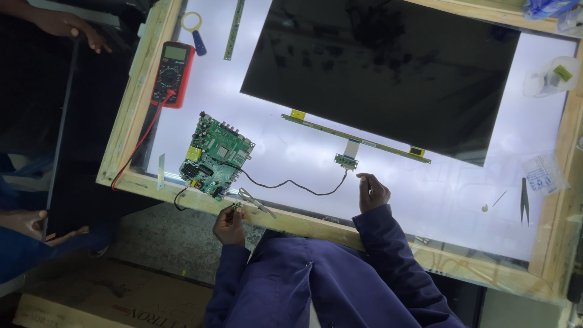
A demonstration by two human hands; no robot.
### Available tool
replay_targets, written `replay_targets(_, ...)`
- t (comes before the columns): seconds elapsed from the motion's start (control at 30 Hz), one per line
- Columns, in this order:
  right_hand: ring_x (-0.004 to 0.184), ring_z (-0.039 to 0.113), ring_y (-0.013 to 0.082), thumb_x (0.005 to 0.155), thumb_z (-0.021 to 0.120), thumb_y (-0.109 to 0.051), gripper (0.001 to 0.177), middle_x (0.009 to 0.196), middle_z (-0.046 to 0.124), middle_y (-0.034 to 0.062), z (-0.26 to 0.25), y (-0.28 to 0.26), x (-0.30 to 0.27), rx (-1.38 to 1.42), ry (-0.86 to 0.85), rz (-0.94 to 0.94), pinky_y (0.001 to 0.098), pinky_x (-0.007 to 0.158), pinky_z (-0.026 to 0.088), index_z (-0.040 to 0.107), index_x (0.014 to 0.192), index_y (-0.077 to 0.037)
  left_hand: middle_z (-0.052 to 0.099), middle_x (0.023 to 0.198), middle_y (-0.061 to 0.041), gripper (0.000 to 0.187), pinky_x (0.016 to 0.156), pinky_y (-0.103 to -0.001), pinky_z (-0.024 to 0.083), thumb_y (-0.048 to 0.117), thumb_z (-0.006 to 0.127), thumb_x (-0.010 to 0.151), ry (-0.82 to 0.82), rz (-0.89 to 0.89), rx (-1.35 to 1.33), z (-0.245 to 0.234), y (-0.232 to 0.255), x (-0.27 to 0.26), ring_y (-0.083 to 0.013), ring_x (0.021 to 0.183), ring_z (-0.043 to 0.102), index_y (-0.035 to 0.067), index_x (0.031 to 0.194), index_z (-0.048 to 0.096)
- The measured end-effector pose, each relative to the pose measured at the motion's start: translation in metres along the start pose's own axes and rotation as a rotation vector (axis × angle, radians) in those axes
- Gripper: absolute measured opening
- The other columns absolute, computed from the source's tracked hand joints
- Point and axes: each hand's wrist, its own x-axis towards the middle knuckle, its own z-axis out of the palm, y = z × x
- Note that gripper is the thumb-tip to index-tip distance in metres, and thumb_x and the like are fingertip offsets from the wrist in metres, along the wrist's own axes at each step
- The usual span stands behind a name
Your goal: Connecting ribbon cables to a TV panel and control board, securing them with tape, and testing the display.
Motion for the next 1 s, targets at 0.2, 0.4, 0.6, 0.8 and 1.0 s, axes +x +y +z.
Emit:
replay_targets(0.2,0.045,0.055,0.0265,0.094,0.053,-0.015,0.021,0.047,0.054,0.0070,-0.001,-0.007,0.001,-0.021,0.010,0.004,0.0367,0.051,0.045,0.074,0.091,-0.015,0.066,0.074,-0.019,0.005,0.064,-0.037,0.058,-0.002,0.069,0.090,-0.010,-0.014,-0.039,-0.006,-0.020,0.004,-0.0231,0.072,0.069,-0.002,0.095,0.069)
replay_targets(0.4,0.044,0.055,0.0242,0.095,0.053,-0.016,0.022,0.045,0.053,0.0054,0.000,-0.001,0.001,-0.048,0.009,0.015,0.0354,0.051,0.046,0.074,0.091,-0.016,0.064,0.076,-0.020,0.007,0.065,-0.038,0.058,-0.002,0.069,0.091,-0.015,-0.001,-0.052,-0.003,-0.013,0.004,-0.0245,0.073,0.068,-0.004,0.098,0.067)
replay_targets(0.6,0.044,0.054,0.0246,0.095,0.054,-0.018,0.021,0.046,0.052,0.0060,0.000,0.003,0.001,-0.028,-0.011,-0.001,0.0360,0.051,0.047,0.074,0.093,-0.016,0.065,0.077,-0.020,0.007,0.064,-0.038,0.059,-0.003,0.068,0.091,-0.016,0.005,-0.032,-0.005,-0.019,0.004,-0.0257,0.075,0.069,-0.004,0.098,0.067)
replay_targets(0.8,0.045,0.054,0.0243,0.096,0.054,-0.018,0.020,0.046,0.052,0.0064,-0.002,-0.002,0.001,-0.010,-0.005,-0.005,0.0359,0.051,0.046,0.074,0.093,-0.016,0.064,0.078,-0.019,0.007,0.065,-0.036,0.059,-0.002,0.068,0.091,-0.022,-0.018,-0.051,-0.005,-0.011,0.003,-0.0241,0.076,0.069,-0.003,0.098,0.067)
replay_targets(1.0,0.046,0.055,0.0263,0.095,0.054,-0.018,0.020,0.047,0.053,0.0071,-0.001,0.001,0.000,-0.012,0.000,0.012,0.0373,0.053,0.046,0.074,0.093,-0.017,0.064,0.076,-0.018,0.007,0.064,-0.037,0.059,-0.001,0.069,0.091,-0.018,0.000,-0.051,-0.005,-0.015,0.004,-0.0236,0.074,0.069,-0.003,0.097,0.067)
